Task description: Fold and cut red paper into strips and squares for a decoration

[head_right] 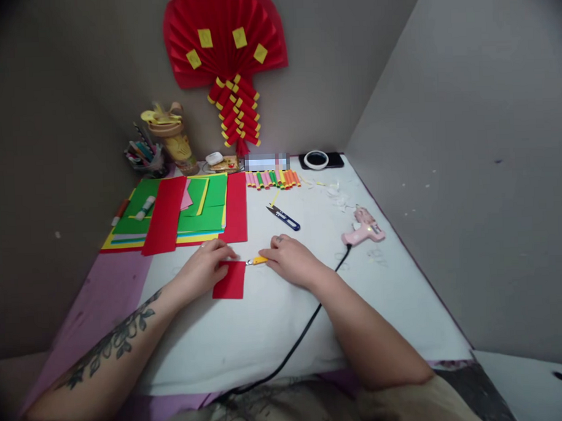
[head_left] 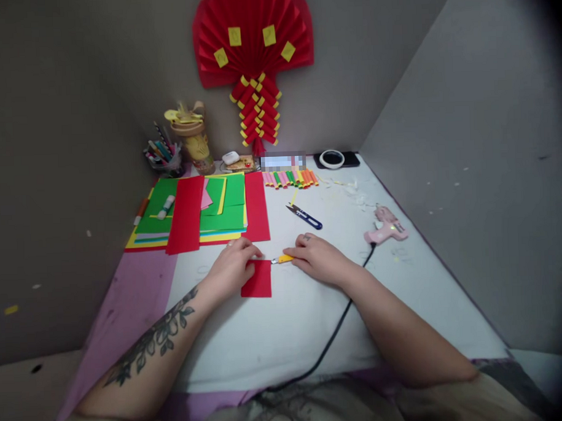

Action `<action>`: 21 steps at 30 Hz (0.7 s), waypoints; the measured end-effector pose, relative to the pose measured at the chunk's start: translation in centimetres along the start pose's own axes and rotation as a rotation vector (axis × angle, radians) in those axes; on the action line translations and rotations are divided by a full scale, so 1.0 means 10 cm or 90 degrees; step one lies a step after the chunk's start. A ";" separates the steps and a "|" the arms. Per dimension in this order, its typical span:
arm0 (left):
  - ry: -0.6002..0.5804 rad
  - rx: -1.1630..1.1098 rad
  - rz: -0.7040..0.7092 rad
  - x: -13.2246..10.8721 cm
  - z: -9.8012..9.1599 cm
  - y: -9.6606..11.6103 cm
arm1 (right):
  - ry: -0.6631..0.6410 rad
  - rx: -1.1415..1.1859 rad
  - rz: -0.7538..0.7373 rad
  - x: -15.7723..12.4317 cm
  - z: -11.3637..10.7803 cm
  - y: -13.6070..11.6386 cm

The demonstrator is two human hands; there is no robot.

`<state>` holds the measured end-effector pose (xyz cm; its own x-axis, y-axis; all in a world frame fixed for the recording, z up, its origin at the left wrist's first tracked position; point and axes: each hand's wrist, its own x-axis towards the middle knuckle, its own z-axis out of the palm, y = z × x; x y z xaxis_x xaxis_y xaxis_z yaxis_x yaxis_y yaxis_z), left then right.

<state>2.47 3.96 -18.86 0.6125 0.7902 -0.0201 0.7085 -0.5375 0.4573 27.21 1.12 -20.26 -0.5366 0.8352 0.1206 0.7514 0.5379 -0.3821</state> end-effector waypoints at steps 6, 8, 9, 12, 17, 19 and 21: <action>-0.098 0.233 0.073 -0.11 0.09 0.23 | 0.068 -0.019 -0.004 -0.02 0.21 0.01; -0.120 0.309 0.058 -0.16 0.14 0.31 | 0.091 -0.017 0.005 -0.04 0.25 0.00; -0.129 0.333 0.055 -0.19 0.17 0.35 | 0.100 -0.016 0.009 -0.04 0.26 0.00; -0.144 0.372 0.040 -0.26 0.26 0.45 | 0.123 -0.018 0.018 -0.05 0.28 0.00; -0.180 0.415 0.045 -0.30 0.35 0.49 | 0.160 -0.012 0.029 -0.01 0.32 0.01; -0.171 0.429 0.070 -0.30 0.38 0.48 | 0.166 -0.008 0.033 0.00 0.33 0.02; -0.157 0.442 0.085 -0.30 0.39 0.47 | 0.166 -0.006 0.034 0.02 0.34 0.02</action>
<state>5.34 -2.09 -20.16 0.7119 0.6598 -0.2404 0.6307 -0.7513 -0.1944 25.91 1.01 -23.45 -0.3798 0.8631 0.3330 0.7800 0.4923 -0.3863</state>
